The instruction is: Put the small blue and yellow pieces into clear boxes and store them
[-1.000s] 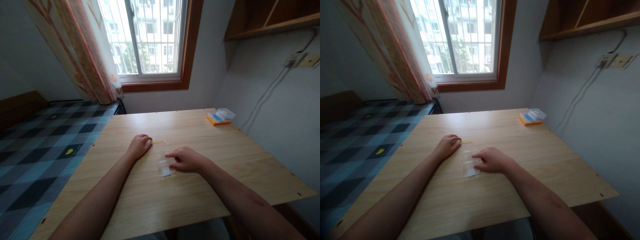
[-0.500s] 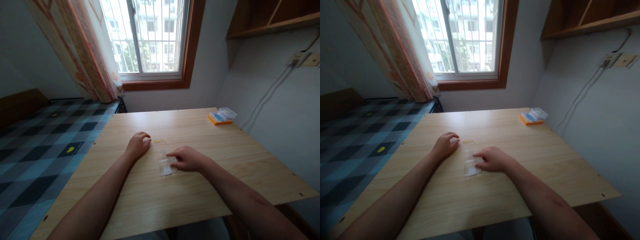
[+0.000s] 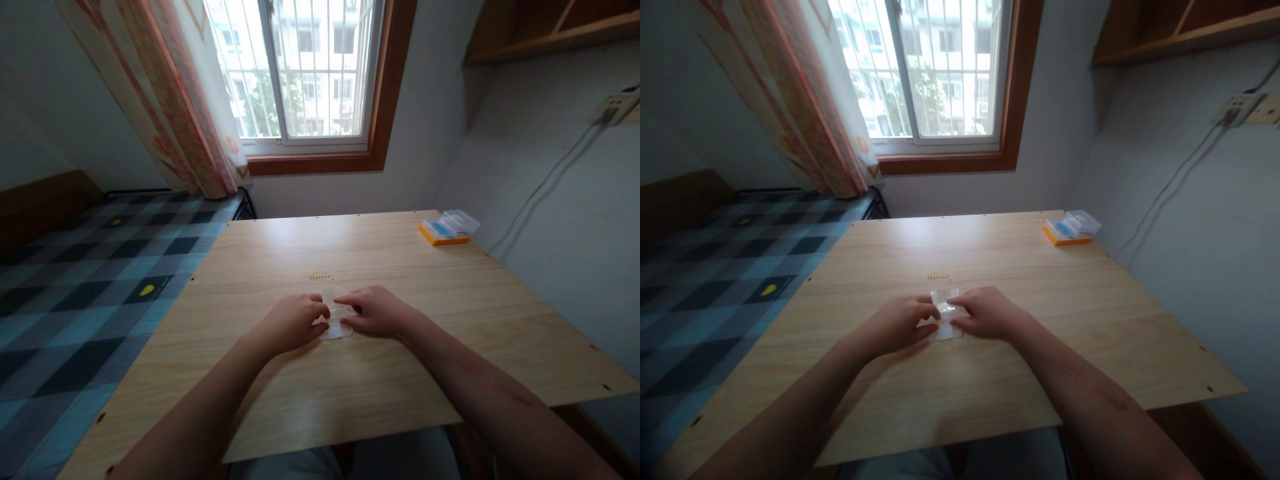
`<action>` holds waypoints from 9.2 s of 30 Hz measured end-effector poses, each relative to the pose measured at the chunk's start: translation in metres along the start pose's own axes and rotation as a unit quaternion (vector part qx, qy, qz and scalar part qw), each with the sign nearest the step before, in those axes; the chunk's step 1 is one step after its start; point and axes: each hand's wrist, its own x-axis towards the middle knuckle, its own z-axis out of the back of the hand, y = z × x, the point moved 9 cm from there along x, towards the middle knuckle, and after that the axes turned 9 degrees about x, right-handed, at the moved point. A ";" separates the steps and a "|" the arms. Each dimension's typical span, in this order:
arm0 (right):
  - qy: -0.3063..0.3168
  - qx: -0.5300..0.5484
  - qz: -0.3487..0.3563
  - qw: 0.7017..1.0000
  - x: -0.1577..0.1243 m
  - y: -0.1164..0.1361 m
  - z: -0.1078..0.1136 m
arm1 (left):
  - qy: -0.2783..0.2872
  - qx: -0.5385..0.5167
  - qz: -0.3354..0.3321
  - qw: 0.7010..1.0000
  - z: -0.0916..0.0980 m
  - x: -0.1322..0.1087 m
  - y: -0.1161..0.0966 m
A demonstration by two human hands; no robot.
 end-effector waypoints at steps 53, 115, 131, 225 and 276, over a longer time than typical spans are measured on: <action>0.035 0.011 0.098 0.995 -0.007 0.033 -0.020 | -0.014 -0.113 -0.075 0.991 -0.041 -0.017 0.014; 0.055 -0.049 0.101 0.992 0.000 0.046 -0.032 | -0.004 -0.096 -0.099 0.990 -0.050 -0.008 0.008; 0.036 -0.022 0.126 0.991 -0.003 0.047 -0.030 | 0.006 -0.098 -0.094 0.991 -0.050 -0.009 0.008; -0.055 0.094 0.153 0.982 -0.013 0.046 0.009 | 0.028 -0.081 -0.091 0.992 -0.042 -0.015 0.003; 0.008 -0.023 0.109 0.994 -0.006 0.050 -0.032 | 0.014 -0.098 -0.100 0.990 -0.043 -0.014 0.004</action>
